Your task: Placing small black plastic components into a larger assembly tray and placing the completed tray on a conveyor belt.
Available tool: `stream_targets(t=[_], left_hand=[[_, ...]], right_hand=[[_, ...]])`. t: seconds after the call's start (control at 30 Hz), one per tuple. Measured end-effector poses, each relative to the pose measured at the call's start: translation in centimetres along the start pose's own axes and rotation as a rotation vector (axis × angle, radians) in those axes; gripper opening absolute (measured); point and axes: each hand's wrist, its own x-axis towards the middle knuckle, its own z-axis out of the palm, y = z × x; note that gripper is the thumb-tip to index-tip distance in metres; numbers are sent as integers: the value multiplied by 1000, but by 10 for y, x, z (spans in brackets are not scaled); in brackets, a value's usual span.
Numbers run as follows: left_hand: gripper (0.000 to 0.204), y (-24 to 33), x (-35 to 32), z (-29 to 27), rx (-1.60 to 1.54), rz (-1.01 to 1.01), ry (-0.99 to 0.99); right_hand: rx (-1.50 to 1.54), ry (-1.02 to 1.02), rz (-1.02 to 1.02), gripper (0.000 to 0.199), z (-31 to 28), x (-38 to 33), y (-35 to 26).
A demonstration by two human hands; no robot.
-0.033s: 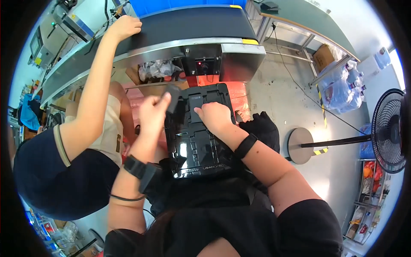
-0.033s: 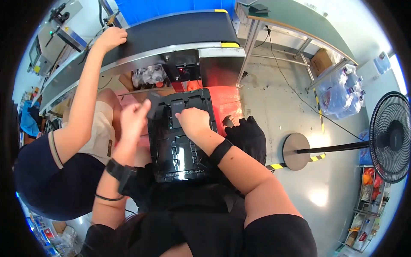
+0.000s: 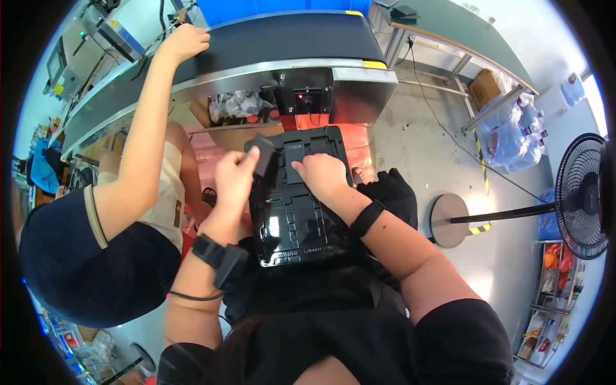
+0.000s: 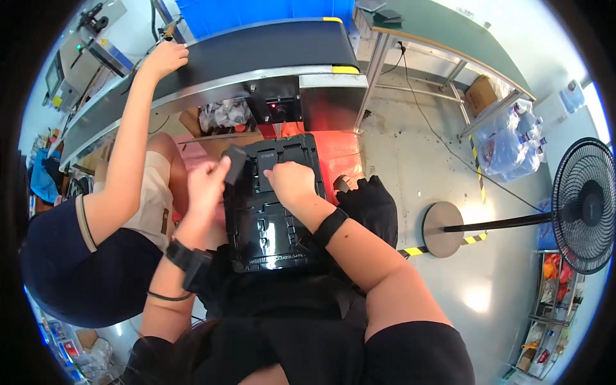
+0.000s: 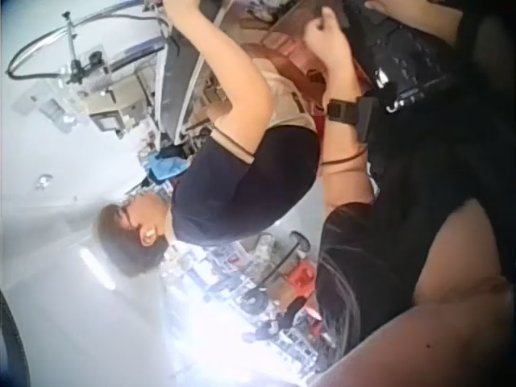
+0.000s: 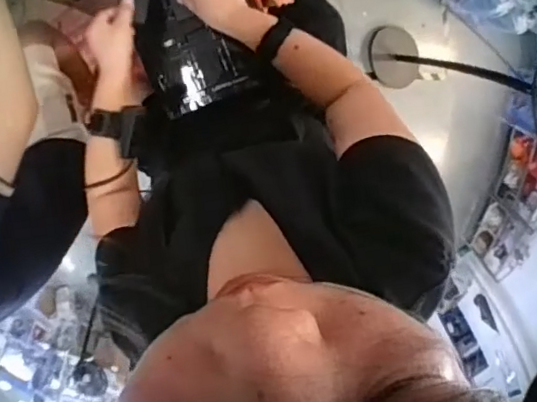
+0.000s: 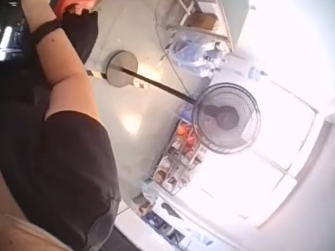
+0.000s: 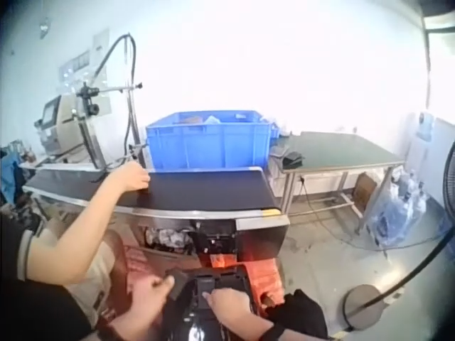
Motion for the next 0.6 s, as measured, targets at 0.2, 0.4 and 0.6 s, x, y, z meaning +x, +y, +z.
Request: stream_targets(t=[0.2,0.4,0.6], left_hand=[[38,-22,-30,9,505,184,132],[38,-31,-42,-2,676,188,154],[50,-57,-63,4,535,206,290]], right_hand=[[130,294,-305,24,8,-42,2],[144,453,-346,19,-4,-88,8],[-61,245,-391,56,20,-98,36]])
